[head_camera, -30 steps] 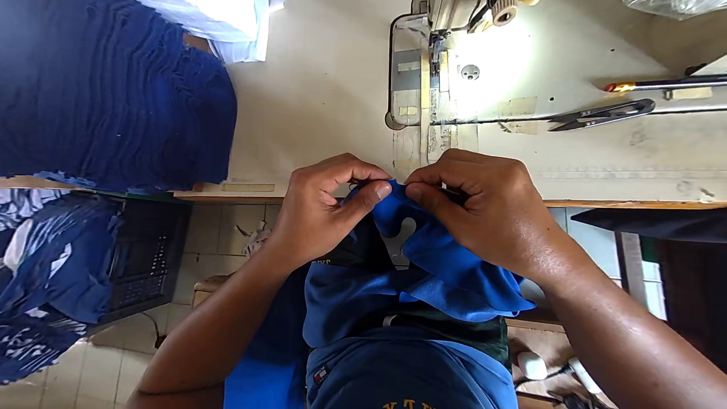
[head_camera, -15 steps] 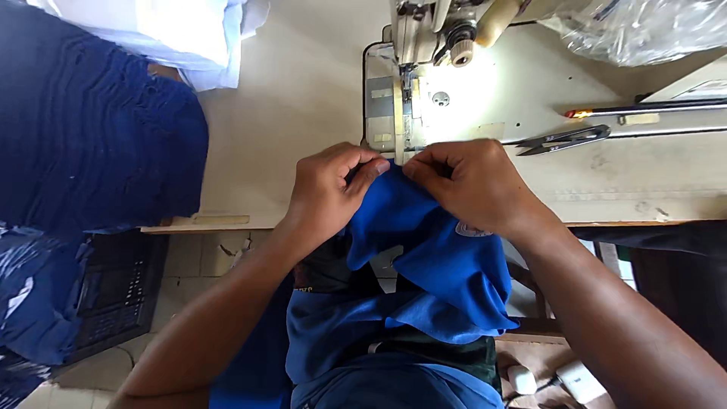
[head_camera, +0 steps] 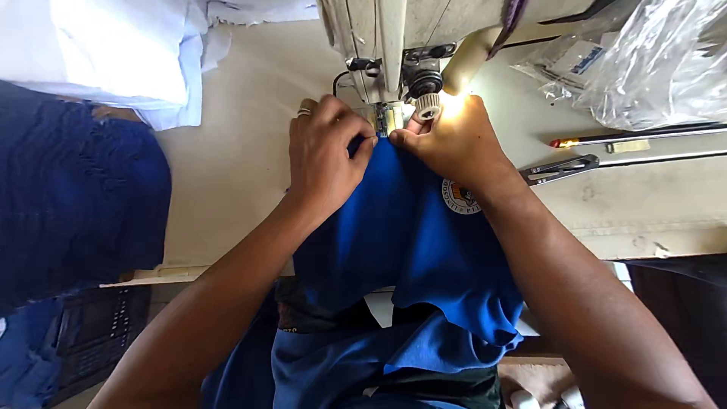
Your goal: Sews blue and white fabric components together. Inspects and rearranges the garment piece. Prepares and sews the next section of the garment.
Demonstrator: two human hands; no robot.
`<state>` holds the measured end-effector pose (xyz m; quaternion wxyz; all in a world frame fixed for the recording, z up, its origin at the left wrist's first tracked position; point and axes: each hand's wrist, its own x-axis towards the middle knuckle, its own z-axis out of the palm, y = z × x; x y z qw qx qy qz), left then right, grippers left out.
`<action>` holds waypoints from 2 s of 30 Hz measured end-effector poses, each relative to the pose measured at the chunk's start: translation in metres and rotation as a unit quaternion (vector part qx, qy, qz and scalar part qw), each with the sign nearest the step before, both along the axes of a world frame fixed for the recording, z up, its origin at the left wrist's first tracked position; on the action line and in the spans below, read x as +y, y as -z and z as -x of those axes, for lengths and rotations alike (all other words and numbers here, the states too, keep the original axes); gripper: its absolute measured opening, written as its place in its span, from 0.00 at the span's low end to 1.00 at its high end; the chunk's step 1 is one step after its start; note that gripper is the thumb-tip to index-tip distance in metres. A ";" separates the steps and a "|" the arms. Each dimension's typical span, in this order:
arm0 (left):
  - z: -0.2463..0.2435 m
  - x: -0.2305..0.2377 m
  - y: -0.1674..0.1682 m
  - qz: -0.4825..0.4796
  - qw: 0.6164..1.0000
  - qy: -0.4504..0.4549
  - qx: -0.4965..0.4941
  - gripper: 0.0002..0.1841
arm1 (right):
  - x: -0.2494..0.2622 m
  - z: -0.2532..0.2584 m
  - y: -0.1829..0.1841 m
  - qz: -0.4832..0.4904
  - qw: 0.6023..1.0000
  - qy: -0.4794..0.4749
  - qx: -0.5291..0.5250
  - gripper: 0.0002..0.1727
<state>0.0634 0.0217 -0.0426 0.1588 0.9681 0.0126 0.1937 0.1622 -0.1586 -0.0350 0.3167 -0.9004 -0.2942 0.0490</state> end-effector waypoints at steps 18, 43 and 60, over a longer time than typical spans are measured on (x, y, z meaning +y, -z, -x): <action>0.003 0.002 0.023 -0.016 0.997 0.043 -0.070 0.12 | 0.001 -0.001 0.005 -0.029 0.998 0.042 -0.036 0.19; -0.004 0.005 0.023 0.000 0.996 0.054 -0.070 0.13 | 0.005 -0.004 0.008 -0.044 0.996 0.067 -0.026 0.22; -0.007 0.008 0.023 0.009 0.995 0.060 -0.075 0.12 | 0.007 -0.005 0.009 -0.052 0.995 0.090 0.010 0.19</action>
